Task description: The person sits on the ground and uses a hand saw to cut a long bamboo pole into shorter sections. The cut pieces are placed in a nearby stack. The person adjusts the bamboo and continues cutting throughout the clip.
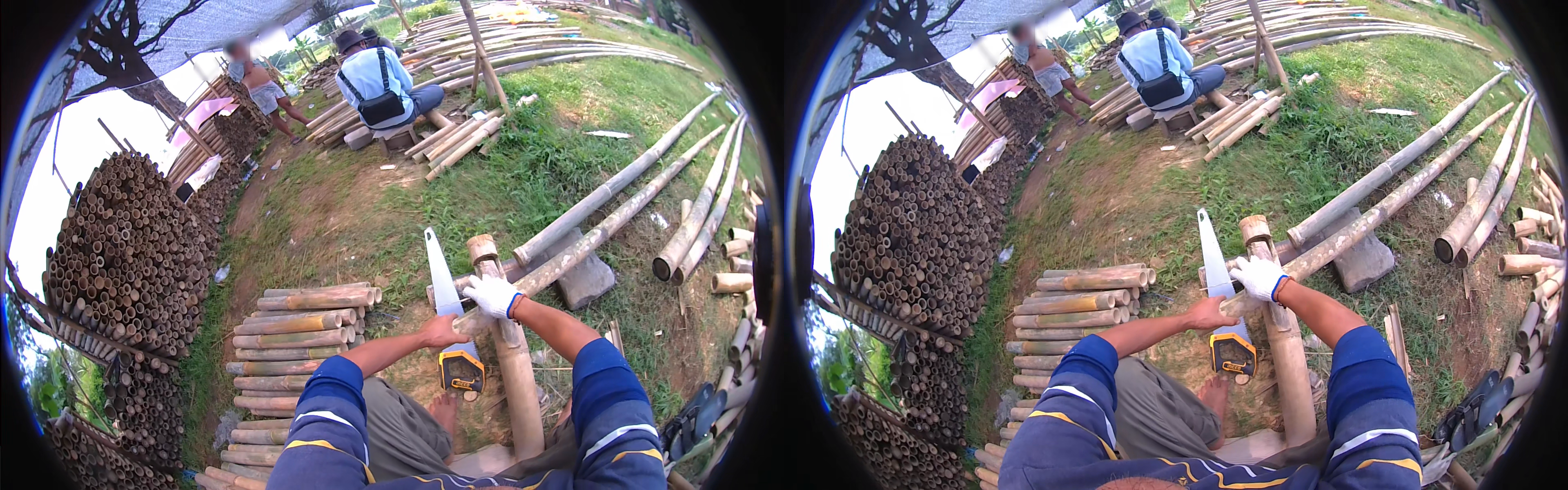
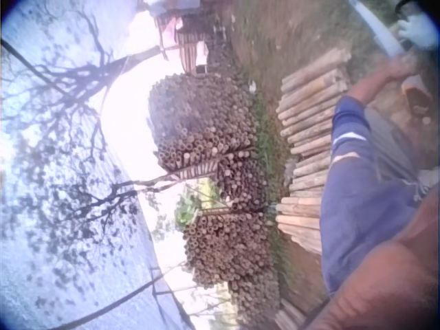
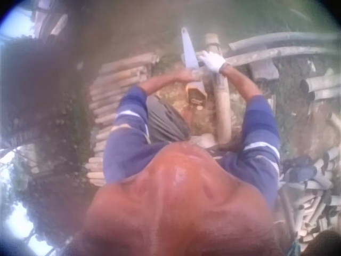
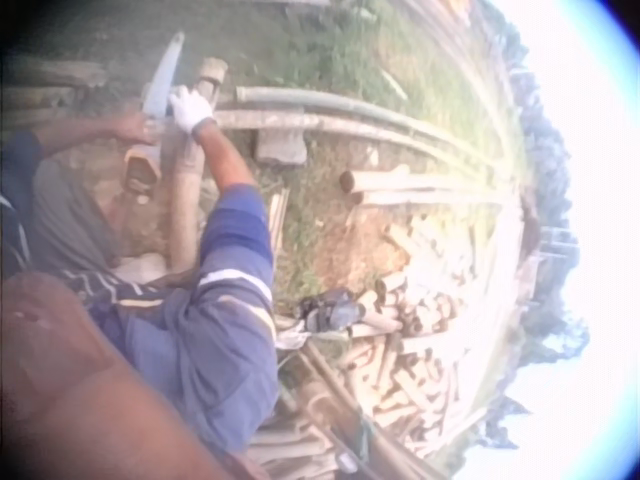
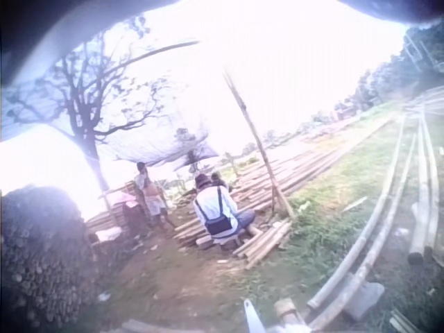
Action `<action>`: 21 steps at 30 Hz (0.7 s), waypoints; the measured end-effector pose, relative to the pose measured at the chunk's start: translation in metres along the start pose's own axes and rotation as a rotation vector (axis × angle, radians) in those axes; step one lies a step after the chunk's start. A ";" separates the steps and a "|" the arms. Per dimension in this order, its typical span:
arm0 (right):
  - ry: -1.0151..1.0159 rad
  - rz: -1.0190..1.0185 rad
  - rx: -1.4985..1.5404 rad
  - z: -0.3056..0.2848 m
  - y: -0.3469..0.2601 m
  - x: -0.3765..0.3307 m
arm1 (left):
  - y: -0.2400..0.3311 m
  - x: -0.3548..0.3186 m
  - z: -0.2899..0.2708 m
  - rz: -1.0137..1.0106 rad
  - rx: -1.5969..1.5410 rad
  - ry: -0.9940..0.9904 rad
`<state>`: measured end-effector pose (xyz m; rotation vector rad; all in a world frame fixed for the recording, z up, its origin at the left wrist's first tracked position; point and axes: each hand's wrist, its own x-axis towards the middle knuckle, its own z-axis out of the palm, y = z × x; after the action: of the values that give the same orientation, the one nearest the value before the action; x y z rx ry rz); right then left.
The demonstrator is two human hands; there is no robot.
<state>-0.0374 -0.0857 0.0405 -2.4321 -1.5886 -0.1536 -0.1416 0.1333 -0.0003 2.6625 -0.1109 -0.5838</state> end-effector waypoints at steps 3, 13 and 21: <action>-0.021 0.030 0.009 0.005 0.007 0.000 | 0.007 0.002 -0.003 -0.011 -0.009 -0.031; -0.036 -0.016 0.001 0.007 0.019 -0.001 | 0.003 0.002 -0.003 0.012 -0.043 0.015; 0.281 0.424 -0.055 -0.033 0.108 0.000 | 0.007 -0.010 -0.003 -0.030 -0.009 0.037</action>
<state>0.0623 -0.1353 0.0578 -2.5851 -0.9436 -0.4432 -0.1498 0.1294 0.0087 2.6690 -0.0583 -0.5428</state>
